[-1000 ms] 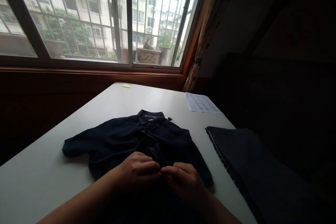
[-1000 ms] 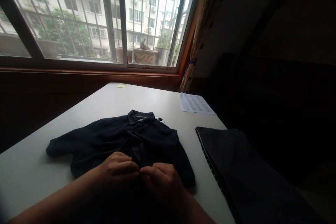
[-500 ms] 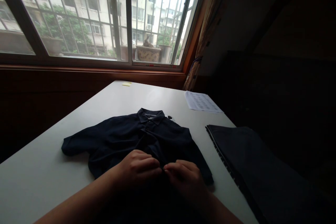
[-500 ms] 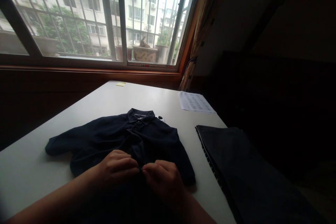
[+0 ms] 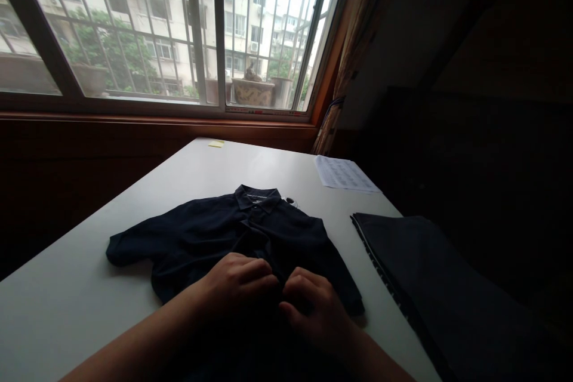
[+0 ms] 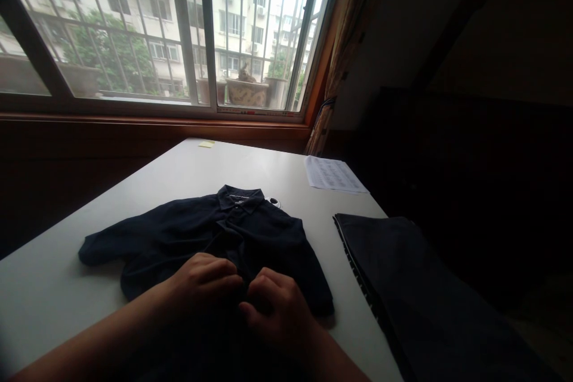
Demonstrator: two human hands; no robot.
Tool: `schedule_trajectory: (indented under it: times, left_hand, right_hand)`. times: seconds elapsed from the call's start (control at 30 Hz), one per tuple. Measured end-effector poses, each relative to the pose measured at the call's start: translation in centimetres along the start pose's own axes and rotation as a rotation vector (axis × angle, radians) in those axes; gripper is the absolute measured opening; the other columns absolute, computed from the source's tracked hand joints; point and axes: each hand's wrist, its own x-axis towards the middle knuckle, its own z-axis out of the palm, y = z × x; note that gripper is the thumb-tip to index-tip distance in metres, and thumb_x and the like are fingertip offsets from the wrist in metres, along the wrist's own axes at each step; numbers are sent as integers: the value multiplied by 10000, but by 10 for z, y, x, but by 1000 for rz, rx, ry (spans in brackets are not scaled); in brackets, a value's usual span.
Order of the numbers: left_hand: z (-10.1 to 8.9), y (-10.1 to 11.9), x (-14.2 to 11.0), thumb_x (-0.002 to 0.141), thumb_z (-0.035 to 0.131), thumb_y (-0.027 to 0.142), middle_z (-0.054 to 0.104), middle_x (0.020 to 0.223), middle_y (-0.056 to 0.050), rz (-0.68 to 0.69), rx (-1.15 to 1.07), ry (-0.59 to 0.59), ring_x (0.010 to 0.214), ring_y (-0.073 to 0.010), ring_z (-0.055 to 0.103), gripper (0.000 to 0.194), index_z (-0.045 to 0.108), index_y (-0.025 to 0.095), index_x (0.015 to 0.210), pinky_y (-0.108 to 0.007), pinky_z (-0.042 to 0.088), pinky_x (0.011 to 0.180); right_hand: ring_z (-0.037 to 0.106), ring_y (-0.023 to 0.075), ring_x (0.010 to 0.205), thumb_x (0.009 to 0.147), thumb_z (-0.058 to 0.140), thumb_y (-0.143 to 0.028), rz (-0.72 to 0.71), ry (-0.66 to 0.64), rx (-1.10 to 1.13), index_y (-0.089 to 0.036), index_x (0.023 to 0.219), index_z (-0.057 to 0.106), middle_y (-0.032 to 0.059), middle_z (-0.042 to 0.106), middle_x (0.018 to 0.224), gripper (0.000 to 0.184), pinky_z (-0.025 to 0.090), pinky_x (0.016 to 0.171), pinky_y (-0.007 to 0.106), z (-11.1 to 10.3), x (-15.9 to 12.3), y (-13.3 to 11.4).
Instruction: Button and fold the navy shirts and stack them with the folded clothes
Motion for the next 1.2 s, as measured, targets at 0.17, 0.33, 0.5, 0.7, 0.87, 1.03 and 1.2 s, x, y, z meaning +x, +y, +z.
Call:
schedule_trajectory:
  times: [0.17,0.33,0.5,0.7,0.87,1.03,1.2]
  left_hand:
    - [4,0,-2,1001,542,243,645,799,-17,-12,9,0,566,-102,544,116,626,177,1047,-231,399,511]
    - [6,-1,-5,979,561,253,600,741,-2,-12,20,-3,544,-103,505,107,631,181,941,-256,364,495]
    - [3,-1,-4,985,527,270,620,808,-3,-28,-1,-78,579,-112,527,136,641,195,984,-261,416,531]
    - [0,-3,-5,1004,515,277,692,1006,-27,-96,-59,-136,734,-109,658,154,647,212,1051,-234,490,660]
    - [-7,-15,-6,1003,548,330,699,1094,-47,-160,-79,-206,863,-148,693,184,628,211,1119,-249,518,716]
    - [-11,-26,-9,933,655,315,672,1115,-60,-234,-101,-238,928,-177,671,247,620,212,1155,-278,542,780]
    - [-2,-33,-13,878,711,243,634,1170,-84,-287,-64,-263,1039,-227,605,400,592,213,1259,-369,545,902]
  right_hand:
    - [532,119,616,960,554,-206,7,19,-41,-211,772,548,-9,546,724,188,429,598,249,3,-1,3]
    - [536,114,603,962,542,-175,11,90,-67,-211,761,557,-8,554,710,204,431,589,247,3,0,5]
    - [529,114,580,953,543,-170,-16,119,-84,-215,747,568,-10,556,685,213,433,566,245,4,-1,3]
    - [539,117,582,940,558,-154,-37,138,-61,-217,759,573,-10,562,694,192,435,567,245,4,-4,3]
    - [581,123,625,945,559,-147,-12,156,18,-220,849,605,-7,604,741,129,463,602,239,1,0,1]
    - [590,135,660,991,499,-243,144,140,52,-212,847,598,-5,604,749,177,464,629,245,-1,4,5]
    - [450,115,534,1024,436,-381,282,101,66,-217,652,448,-42,451,597,406,363,525,244,1,0,18]
